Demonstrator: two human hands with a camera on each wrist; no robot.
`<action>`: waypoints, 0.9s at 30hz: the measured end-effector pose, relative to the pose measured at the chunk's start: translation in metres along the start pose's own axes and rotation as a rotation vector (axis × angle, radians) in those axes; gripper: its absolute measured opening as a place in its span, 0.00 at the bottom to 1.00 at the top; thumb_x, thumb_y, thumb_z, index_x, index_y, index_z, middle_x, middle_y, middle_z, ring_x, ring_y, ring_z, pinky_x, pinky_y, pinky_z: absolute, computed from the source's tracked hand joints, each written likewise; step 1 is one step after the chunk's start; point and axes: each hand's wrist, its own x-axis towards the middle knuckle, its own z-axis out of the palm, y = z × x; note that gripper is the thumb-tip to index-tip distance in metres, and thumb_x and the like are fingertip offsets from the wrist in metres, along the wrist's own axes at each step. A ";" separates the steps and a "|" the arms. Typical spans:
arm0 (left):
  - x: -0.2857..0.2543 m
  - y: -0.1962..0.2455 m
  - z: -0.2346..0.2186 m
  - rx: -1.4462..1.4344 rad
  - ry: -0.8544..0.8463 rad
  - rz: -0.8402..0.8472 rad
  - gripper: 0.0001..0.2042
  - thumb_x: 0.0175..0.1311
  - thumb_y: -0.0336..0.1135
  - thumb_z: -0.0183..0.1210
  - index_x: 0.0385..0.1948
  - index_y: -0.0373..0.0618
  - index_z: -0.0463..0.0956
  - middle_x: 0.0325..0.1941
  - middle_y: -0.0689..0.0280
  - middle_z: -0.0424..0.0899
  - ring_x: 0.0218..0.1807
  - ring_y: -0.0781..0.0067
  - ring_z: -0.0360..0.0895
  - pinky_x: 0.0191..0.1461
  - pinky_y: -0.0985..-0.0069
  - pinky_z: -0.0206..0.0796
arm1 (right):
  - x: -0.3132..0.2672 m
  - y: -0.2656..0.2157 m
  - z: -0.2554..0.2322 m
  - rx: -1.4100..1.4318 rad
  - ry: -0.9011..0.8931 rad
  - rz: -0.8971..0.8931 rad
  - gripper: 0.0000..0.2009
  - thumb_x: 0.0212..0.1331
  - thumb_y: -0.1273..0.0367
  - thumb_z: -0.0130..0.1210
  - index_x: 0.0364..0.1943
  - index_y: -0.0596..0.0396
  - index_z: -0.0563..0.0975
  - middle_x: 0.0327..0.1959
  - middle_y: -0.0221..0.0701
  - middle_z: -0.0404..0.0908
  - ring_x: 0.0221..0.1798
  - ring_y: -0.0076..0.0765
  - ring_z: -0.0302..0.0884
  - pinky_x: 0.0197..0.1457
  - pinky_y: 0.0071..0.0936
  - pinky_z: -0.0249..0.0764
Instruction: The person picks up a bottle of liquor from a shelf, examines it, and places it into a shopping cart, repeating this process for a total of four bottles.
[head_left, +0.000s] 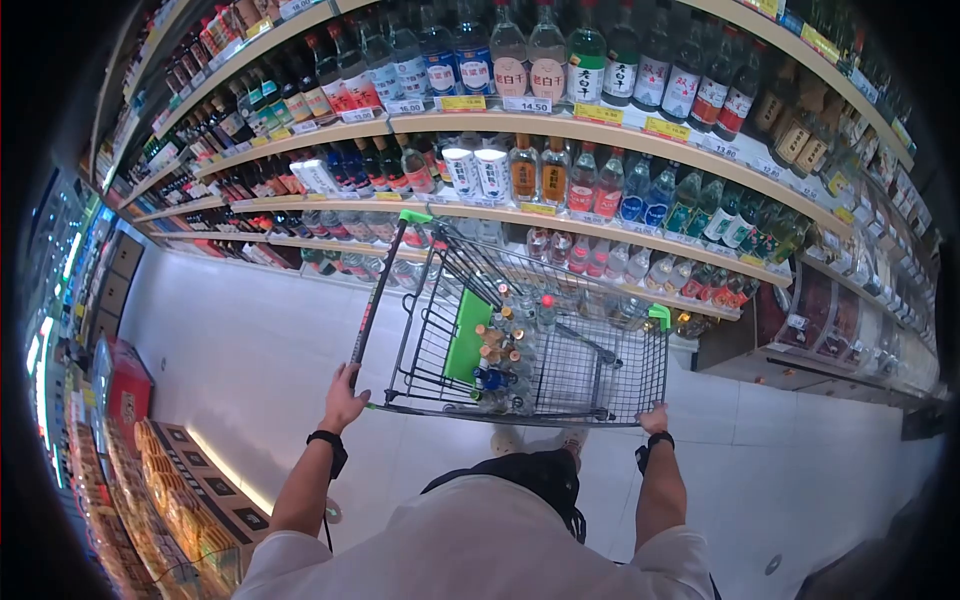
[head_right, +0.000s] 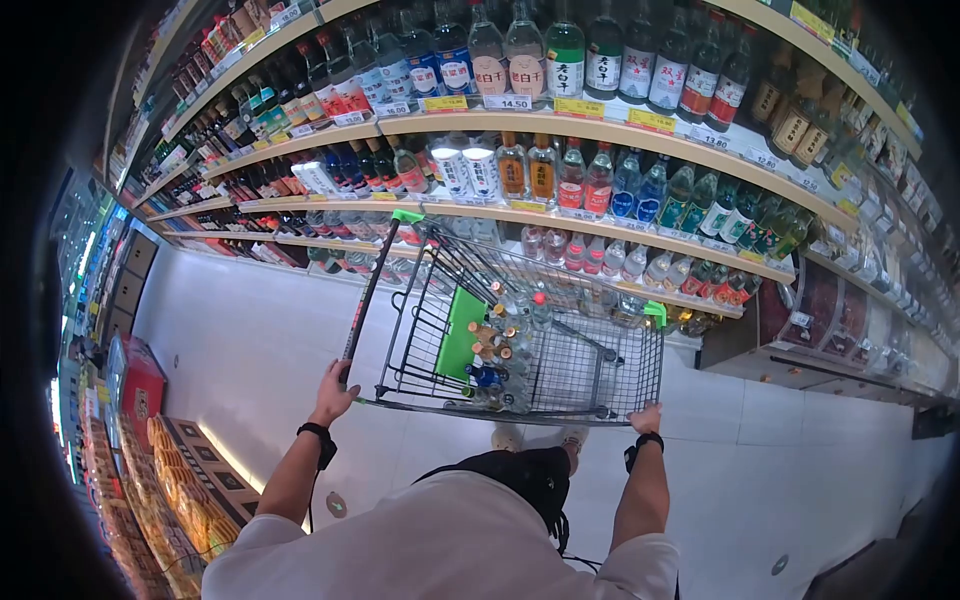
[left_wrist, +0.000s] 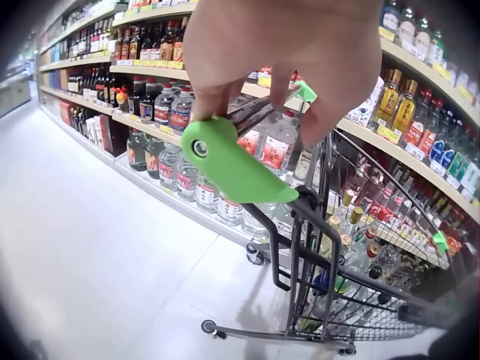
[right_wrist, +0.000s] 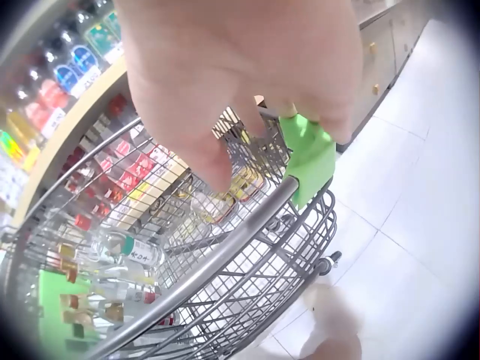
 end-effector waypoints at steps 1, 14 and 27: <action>-0.003 -0.006 0.001 -0.058 -0.003 -0.032 0.27 0.49 0.31 0.67 0.56 0.45 0.73 0.67 0.46 0.67 0.65 0.42 0.68 0.67 0.58 0.64 | 0.000 -0.009 -0.001 -0.096 -0.084 0.025 0.41 0.42 0.63 0.67 0.65 0.64 0.68 0.74 0.59 0.50 0.73 0.63 0.58 0.75 0.38 0.60; -0.034 -0.022 0.023 -0.015 0.091 -0.176 0.27 0.42 0.29 0.76 0.50 0.42 0.81 0.77 0.44 0.50 0.79 0.41 0.45 0.78 0.60 0.49 | 0.002 -0.024 0.022 -0.244 -0.265 -0.082 0.40 0.48 0.61 0.63 0.66 0.68 0.65 0.70 0.54 0.63 0.74 0.47 0.60 0.74 0.37 0.61; -0.024 -0.049 0.032 -0.069 0.211 -0.166 0.16 0.43 0.27 0.74 0.38 0.44 0.86 0.77 0.45 0.52 0.78 0.44 0.47 0.77 0.63 0.51 | -0.027 -0.120 -0.041 -0.167 -0.191 -0.362 0.15 0.52 0.60 0.59 0.33 0.59 0.86 0.32 0.43 0.86 0.38 0.43 0.85 0.48 0.37 0.79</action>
